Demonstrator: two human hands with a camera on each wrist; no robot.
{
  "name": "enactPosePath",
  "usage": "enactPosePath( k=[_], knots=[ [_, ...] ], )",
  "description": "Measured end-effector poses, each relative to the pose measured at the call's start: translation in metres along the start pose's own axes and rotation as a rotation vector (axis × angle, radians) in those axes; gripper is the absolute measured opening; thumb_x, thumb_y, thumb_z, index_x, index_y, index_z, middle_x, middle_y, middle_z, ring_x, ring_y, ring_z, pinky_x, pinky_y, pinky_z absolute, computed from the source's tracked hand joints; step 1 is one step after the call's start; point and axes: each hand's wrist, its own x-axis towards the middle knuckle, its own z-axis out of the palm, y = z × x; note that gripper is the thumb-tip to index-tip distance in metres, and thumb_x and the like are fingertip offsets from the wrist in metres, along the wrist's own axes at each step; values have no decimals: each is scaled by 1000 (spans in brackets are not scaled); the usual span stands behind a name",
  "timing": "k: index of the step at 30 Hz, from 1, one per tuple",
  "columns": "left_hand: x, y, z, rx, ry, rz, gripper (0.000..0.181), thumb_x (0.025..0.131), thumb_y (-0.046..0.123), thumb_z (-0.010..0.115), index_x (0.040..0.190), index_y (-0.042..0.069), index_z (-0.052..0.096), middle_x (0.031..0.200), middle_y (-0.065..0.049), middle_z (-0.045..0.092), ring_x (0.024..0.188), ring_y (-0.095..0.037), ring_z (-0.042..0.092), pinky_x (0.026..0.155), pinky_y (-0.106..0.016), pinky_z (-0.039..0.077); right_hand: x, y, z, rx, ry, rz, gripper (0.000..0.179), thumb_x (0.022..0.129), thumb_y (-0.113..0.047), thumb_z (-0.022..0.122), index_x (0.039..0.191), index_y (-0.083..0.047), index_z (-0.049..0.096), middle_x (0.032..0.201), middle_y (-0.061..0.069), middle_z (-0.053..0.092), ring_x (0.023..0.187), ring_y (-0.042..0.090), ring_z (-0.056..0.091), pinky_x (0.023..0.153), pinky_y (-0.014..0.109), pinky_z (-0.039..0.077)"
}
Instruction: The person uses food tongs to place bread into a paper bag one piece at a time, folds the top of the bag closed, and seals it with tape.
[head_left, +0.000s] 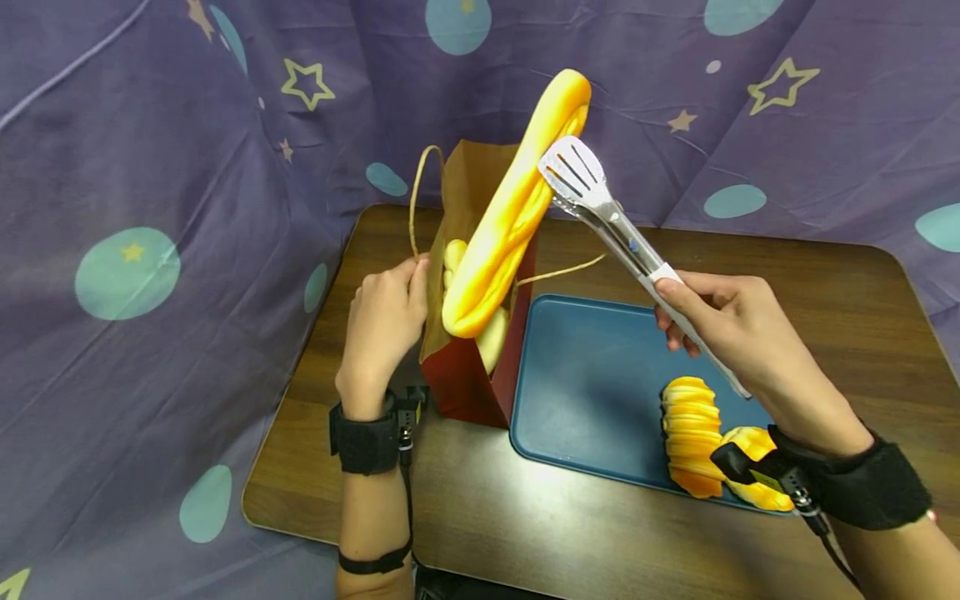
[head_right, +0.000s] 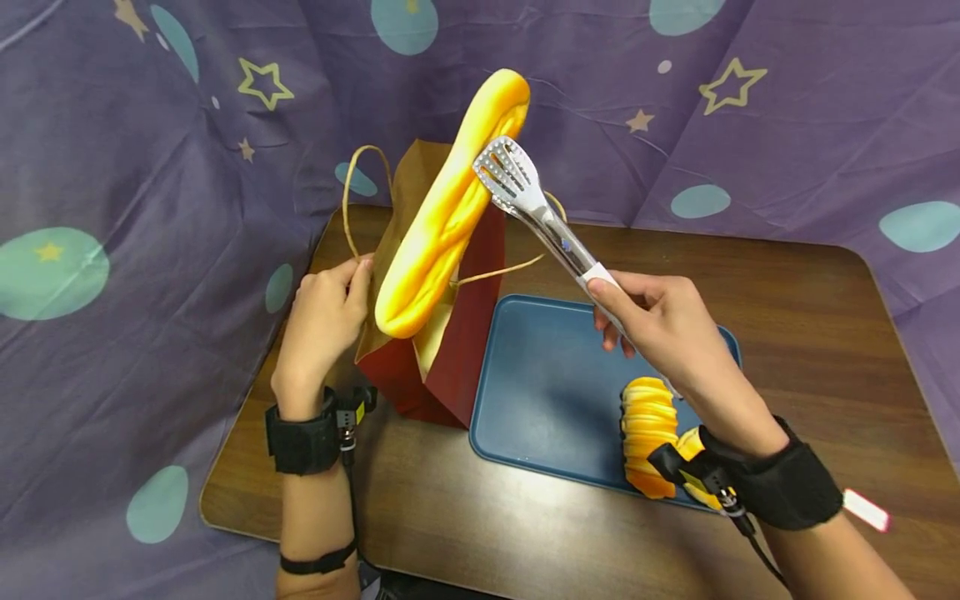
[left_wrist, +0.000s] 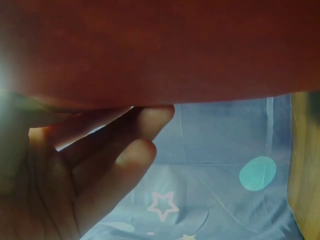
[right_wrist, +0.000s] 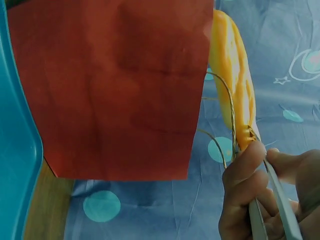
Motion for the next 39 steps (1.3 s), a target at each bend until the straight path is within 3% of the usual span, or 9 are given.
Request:
enactPosePath(
  k=[9, 14, 17, 22, 26, 31, 39],
  knots=[
    [1, 1, 1, -6, 1, 4, 44, 109, 31, 42, 72, 11, 50, 59, -1, 33, 55, -25, 41, 52, -39, 35, 5, -1, 9, -121, 129, -84, 27, 101, -31, 62, 106, -6, 72, 73, 0, 66, 55, 16, 59, 48, 26, 47],
    [1, 0, 2, 1, 15, 9, 45, 109, 32, 43, 70, 11, 48, 60, -2, 33, 54, -26, 42, 51, -40, 36, 4, 0, 12, -170, 56, -73, 26, 102, -32, 62, 108, -8, 71, 72, 1, 66, 54, 18, 56, 47, 26, 43],
    [2, 0, 3, 5, 22, 7, 45, 109, 32, 43, 70, 10, 47, 60, -2, 32, 54, -27, 42, 51, -40, 36, 4, -2, 9, -219, 16, -69, 28, 102, -36, 60, 101, -11, 72, 70, 4, 65, 54, 19, 54, 45, 28, 39],
    [2, 0, 3, 14, 16, 16, 45, 109, 32, 43, 70, 10, 48, 61, -2, 32, 55, -28, 43, 51, -42, 38, 6, -7, 4, -380, 57, -143, 25, 101, -37, 63, 87, -17, 72, 62, -1, 61, 53, 13, 54, 51, 25, 35],
    [1, 1, 3, 9, 12, 22, 45, 109, 32, 43, 70, 10, 49, 61, -2, 31, 56, -30, 46, 53, -44, 40, 8, -10, 2, -494, 37, -211, 20, 100, -34, 64, 105, -17, 74, 64, -4, 61, 52, 9, 53, 53, 25, 37],
    [0, 0, 2, 8, 17, 17, 45, 109, 32, 43, 70, 10, 47, 60, -1, 30, 55, -29, 43, 52, -43, 38, 6, -11, 0, -538, 22, -213, 41, 98, -37, 66, 130, -12, 67, 72, 0, 62, 57, 12, 49, 55, 27, 37],
    [1, 0, 2, 2, 16, 26, 45, 109, 31, 42, 70, 11, 48, 60, -2, 33, 54, -26, 41, 51, -40, 36, -1, -5, -8, -481, 95, -207, 46, 96, -30, 70, 135, -6, 63, 72, 3, 63, 52, 9, 47, 48, 23, 35]
  ],
)
